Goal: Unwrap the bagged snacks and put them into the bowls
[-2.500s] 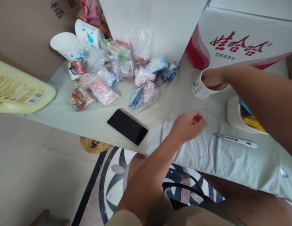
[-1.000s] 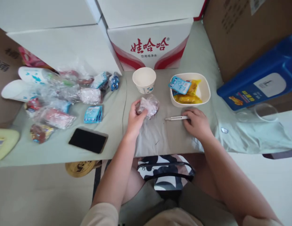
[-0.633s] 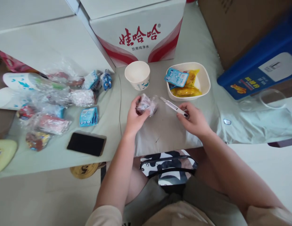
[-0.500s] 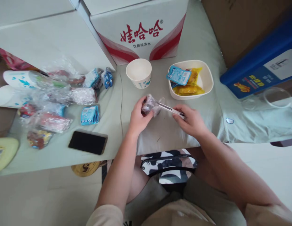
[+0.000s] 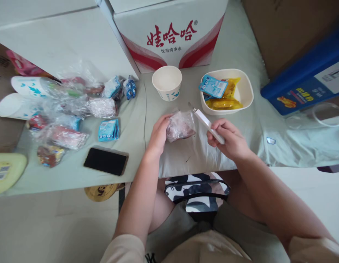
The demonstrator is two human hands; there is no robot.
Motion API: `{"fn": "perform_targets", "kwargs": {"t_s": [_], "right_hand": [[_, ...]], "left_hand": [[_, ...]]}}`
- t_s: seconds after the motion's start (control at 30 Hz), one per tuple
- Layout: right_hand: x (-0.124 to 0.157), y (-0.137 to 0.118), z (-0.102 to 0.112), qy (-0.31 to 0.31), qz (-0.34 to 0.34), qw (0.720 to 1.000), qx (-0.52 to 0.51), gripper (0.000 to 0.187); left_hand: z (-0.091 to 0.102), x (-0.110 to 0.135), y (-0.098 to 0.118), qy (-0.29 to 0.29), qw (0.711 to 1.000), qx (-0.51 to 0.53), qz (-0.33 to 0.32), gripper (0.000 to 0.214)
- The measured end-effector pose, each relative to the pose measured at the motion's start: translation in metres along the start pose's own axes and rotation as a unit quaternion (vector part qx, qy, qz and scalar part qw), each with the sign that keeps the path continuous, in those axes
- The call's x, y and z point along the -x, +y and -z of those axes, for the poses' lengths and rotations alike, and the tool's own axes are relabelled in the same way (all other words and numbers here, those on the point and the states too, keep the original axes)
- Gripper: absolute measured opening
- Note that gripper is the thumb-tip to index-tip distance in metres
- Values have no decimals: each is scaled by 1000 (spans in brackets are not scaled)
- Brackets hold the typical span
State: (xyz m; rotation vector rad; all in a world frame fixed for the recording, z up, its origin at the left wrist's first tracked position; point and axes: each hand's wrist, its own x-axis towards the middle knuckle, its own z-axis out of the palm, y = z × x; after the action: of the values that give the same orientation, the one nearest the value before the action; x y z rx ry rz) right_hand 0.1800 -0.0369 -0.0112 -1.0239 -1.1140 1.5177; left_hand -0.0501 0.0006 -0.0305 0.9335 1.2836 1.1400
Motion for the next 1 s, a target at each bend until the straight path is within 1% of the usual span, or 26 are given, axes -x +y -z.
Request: {"fn": "perform_targets", "kwargs": {"t_s": [0.07,0.13,0.2,0.3,0.37,0.4,0.53,0.63,0.7,0.8,0.87,0.9,1.0], "right_hand": [[1,-9,2,-6,-12,998,-55,23],[1,-17,5,6,-12,997,-76,28],[1,-22,8,39,-3,996,-81,31],[-1,-23,8,86,27,993,-81,35],[-3,-22,8,91,42,992,-76,35],[-4,-22,8,89,47,992,-71,35],[-8,-20,11,86,51,993,-67,37],[-8,-17,10,84,35,993,-75,38],[-6,-14,4,78,18,993,-88,37],[1,-9,-6,64,-13,993,-101,34],[5,-6,-8,61,-23,994,-82,34],[7,-6,-6,74,-17,995,-63,33],[5,-7,6,160,45,986,-26,31]], "left_hand": [[0,1,4,-26,997,47,55,50],[0,3,9,-60,989,87,101,66],[2,5,13,-85,984,107,111,67],[1,8,14,-102,984,107,97,62],[-1,8,12,-93,988,83,96,62],[-3,7,10,-81,990,66,99,59],[-7,3,2,-41,995,-1,95,31],[-8,3,0,-38,995,-70,64,26],[-9,6,2,-59,989,-131,44,27],[-15,13,8,-139,967,-209,41,31],[-18,17,12,-187,950,-244,53,34],[-19,18,12,-196,945,-257,53,35],[-18,18,12,-190,940,-283,25,36]]}}
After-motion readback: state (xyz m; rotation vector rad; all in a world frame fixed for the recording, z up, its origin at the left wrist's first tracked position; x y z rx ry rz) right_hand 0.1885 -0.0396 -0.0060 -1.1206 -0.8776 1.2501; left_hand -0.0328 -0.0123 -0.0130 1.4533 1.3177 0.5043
